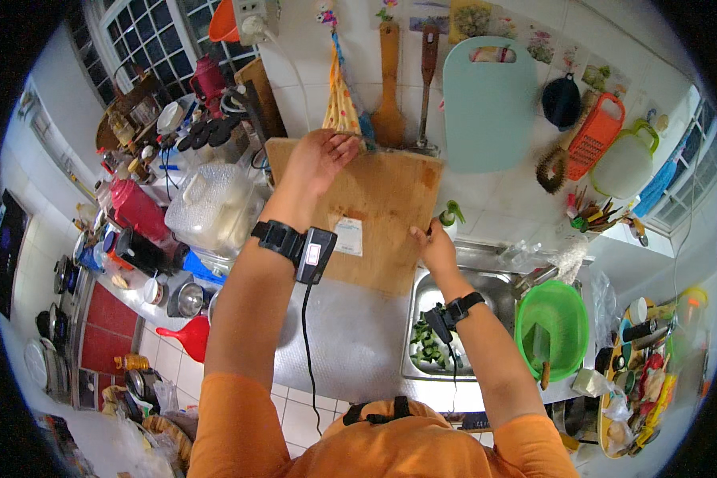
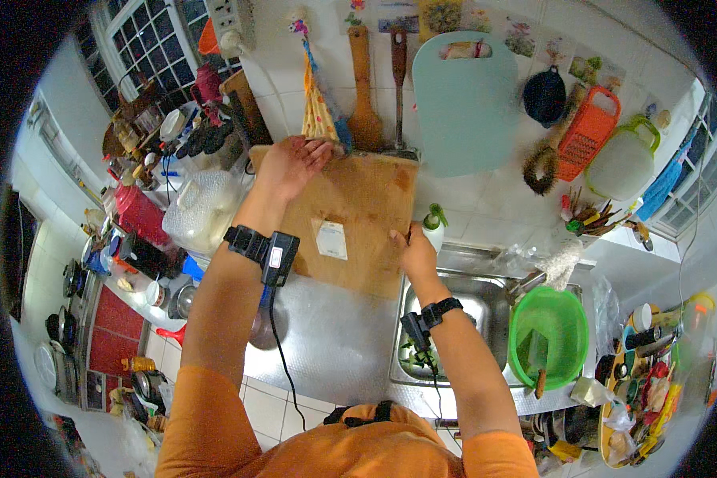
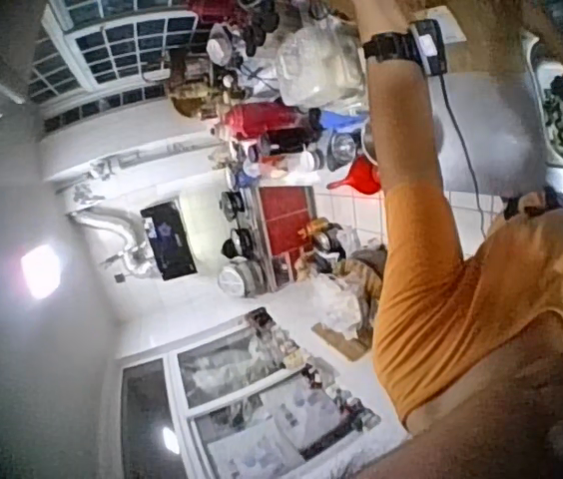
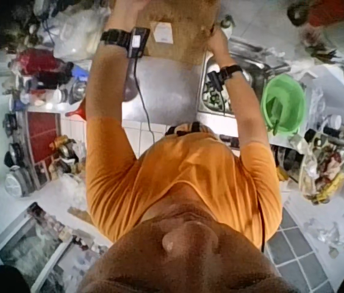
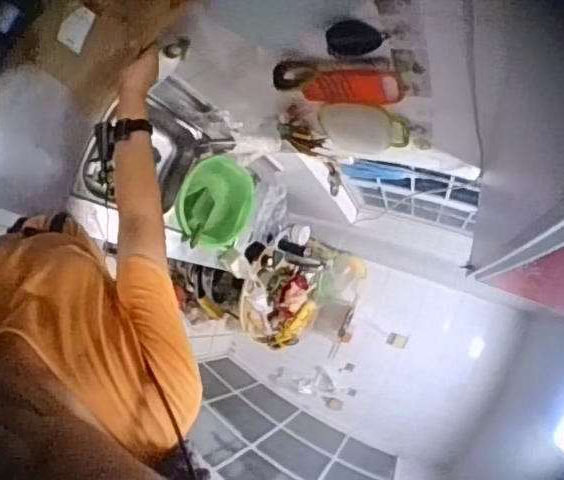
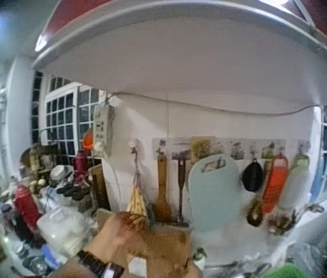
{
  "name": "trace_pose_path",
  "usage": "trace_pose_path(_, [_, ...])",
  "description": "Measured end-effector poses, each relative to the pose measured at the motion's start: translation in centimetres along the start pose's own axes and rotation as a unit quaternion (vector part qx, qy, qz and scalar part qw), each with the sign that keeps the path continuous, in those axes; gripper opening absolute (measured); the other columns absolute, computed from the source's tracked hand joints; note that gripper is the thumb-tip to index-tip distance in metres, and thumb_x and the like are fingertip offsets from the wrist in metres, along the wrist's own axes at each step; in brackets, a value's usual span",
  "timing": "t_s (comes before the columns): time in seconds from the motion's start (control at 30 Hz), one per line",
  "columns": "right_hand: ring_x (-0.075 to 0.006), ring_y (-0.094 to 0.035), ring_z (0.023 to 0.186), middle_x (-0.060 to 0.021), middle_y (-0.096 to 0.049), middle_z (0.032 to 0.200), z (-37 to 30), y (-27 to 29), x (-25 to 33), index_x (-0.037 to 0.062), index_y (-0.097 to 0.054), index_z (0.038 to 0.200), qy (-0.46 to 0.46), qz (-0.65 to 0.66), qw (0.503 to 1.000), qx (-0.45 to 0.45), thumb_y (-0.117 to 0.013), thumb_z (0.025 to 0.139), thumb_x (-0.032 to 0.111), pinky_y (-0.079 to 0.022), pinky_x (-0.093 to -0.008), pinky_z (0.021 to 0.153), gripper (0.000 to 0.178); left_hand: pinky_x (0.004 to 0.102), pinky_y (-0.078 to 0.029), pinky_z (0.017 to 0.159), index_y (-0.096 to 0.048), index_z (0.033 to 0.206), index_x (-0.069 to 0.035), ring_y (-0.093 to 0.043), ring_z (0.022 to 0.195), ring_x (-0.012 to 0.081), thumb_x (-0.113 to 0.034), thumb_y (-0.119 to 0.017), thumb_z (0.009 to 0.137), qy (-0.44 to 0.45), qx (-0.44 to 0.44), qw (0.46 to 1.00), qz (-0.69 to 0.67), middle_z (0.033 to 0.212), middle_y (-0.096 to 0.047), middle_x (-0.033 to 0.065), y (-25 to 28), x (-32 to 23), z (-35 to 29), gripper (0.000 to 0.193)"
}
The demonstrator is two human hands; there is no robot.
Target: The person washes a knife in a sink, removes a block of tofu from a plastic package, places it into a small metal bowl, and cuts the tofu into rectangular pieces using the knife.
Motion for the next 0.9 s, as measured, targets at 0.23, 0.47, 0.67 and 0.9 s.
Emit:
trace_pose_path(0.23, [-0.0196,-0.056,0.084,-0.0096,-0.059,0.096,-0.3,-2.0,-2.9,0.0029,-0.043,0.124,-0.017,0.194,0.981,0.007,-0.051,0.084,0.006,-0.046,-0.0300,0.070,0.040,0.0395,-0.042,0.093,-0.042,0.122,-0.001,-0.051,0.111,0.0284,-0.021,-0.040,0.092,0.027,0.111,0.981,0.158,0.121,-0.052,0.0156,0.5,1.2,-3.0,0.035])
trace_pose_path(0.47, [-0.0185,-0.052,0.105,-0.0110,-0.046,0.126,-4.6,-2.1,-5.9,0.0005,-0.036,0.130,0.018,0.243,0.966,0.085,-0.047,0.086,-0.003,-0.040,-0.0288,0.091,0.046,0.0293,-0.041,0.090,-0.049,0.123,-0.009,-0.051,0.104,0.0140,-0.035,-0.056,0.087,0.157,0.129,0.949,0.241,0.115,-0.055,0.0038,10.5,13.1,-22.7,0.044])
trace_pose_path(0.67, [-0.0173,-0.053,0.101,-0.0094,-0.051,0.117,-12.3,-1.8,-8.3,0.0000,-0.044,0.122,-0.033,0.138,0.975,0.172,-0.052,0.087,0.002,-0.041,-0.0283,0.088,0.036,0.0325,-0.041,0.092,-0.047,0.124,-0.007,-0.052,0.108,0.0176,-0.028,-0.048,0.090,0.324,-0.094,0.922,0.192,0.118,-0.056,0.0066,24.4,15.8,-41.0,0.040])
trace_pose_path(0.9, [-0.0148,-0.055,0.092,-0.0097,-0.057,0.106,-21.1,-3.8,-10.5,-0.0007,-0.050,0.114,-0.175,0.195,0.932,0.249,-0.055,0.087,0.009,-0.043,-0.0252,0.082,0.030,0.0376,-0.045,0.083,-0.042,0.122,-0.009,-0.058,0.095,0.0209,-0.036,-0.050,0.088,0.190,-0.374,0.906,0.055,0.105,-0.061,0.0097,39.8,12.6,-47.4,0.044])
Point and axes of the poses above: each hand's wrist, its own z-axis towards the middle knuckle, its own y-axis out of the back of the hand, x = y × z, the point moved 10 cm from there along z, towards the middle knuckle
